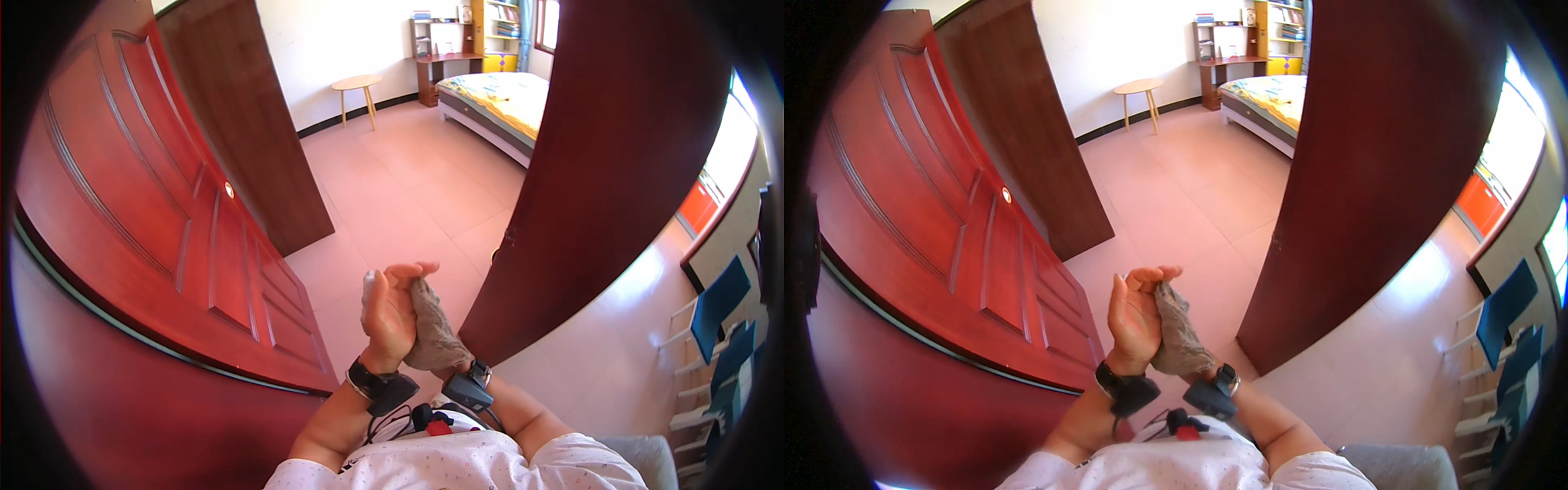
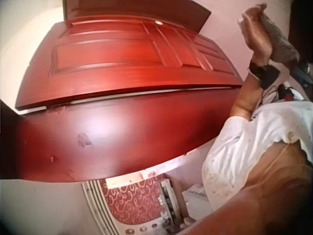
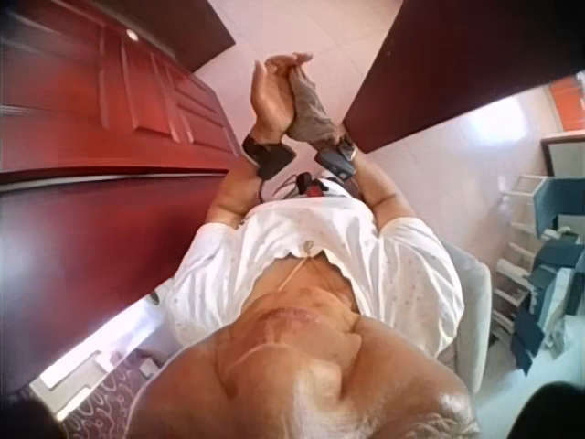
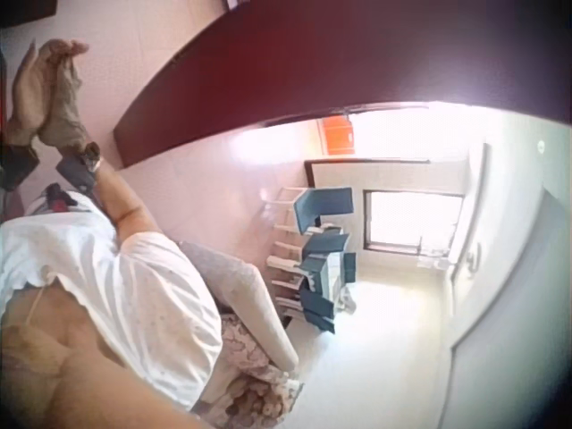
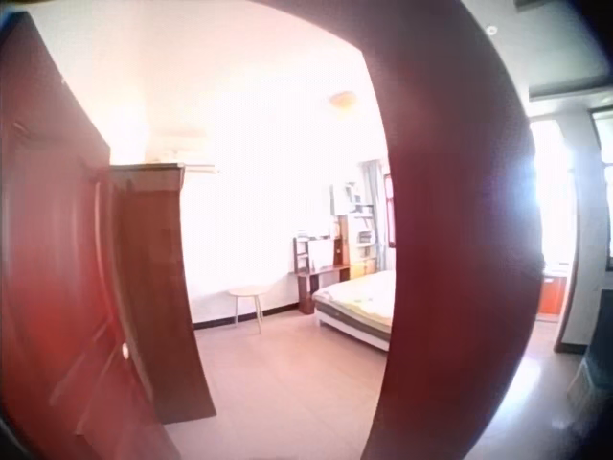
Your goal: The person takes a small cloth from a wardrobe, folds it, and places it into a small drawer; then the person retrieves a second cloth, rinses it in a bucket of water, wrings it out, and uses it to wipe a wardrobe door before removing several folded items of clothing from the wardrobe.
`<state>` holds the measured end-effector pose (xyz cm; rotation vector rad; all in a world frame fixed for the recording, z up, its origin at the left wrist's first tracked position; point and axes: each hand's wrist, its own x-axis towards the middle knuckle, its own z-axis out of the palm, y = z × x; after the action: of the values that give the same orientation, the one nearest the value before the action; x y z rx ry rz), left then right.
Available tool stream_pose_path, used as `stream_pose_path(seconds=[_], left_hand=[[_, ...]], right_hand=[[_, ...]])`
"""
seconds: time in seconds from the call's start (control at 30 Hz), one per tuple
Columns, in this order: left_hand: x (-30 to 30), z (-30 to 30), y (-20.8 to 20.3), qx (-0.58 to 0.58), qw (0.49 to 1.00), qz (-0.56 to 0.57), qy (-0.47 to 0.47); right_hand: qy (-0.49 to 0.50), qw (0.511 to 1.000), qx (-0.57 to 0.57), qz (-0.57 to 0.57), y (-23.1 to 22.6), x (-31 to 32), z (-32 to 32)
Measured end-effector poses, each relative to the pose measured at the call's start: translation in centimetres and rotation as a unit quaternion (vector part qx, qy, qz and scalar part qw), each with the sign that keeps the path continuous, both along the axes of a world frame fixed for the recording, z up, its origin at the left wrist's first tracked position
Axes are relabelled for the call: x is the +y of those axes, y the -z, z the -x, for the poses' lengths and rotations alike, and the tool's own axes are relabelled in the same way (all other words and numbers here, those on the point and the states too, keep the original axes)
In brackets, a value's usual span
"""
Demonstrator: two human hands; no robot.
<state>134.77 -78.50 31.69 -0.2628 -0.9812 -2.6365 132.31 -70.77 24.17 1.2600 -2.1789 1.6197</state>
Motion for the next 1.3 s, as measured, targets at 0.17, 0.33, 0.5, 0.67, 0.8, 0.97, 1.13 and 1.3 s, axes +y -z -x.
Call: stream_pose_path(seconds=[0.17,0.33,0.5,0.67,0.8,0.97,1.13,1.3], left_hand=[[-0.3,6.0,-1.6,0.064,0.979,-0.169,0.095],[0.1,11.7,2.4,0.015,0.998,-0.047,0.036],[-0.7,16.3,6.1,-0.055,0.955,0.281,-0.08],[-4.3,21.3,9.6,-0.006,0.811,0.552,-0.194],[-9.7,25.3,8.9,0.02,0.84,0.54,-0.039],[-20.1,30.3,9.0,-0.117,0.985,-0.001,0.125],[-28.1,34.7,10.9,-0.056,0.986,-0.117,0.108],[-30.5,38.2,12.5,-0.111,0.982,-0.115,0.102]], right_hand=[[-0.324,0.722,-0.506,0.344,-6.0,0.4,5.2],[-0.293,0.558,-0.682,0.371,-2.6,0.8,10.2],[-0.247,0.624,-0.663,0.332,0.8,-0.2,14.3],[-0.224,0.663,-0.648,0.301,1.8,-4.5,19.9],[-0.175,0.719,-0.592,0.32,-0.2,-7.7,25.7],[-0.038,0.986,-0.152,-0.05,-4.0,-14.5,35.3],[-0.034,0.992,0.013,-0.119,-3.5,-23.8,39.0],[-0.137,0.875,-0.395,0.245,-6.8,-23.8,44.3]])
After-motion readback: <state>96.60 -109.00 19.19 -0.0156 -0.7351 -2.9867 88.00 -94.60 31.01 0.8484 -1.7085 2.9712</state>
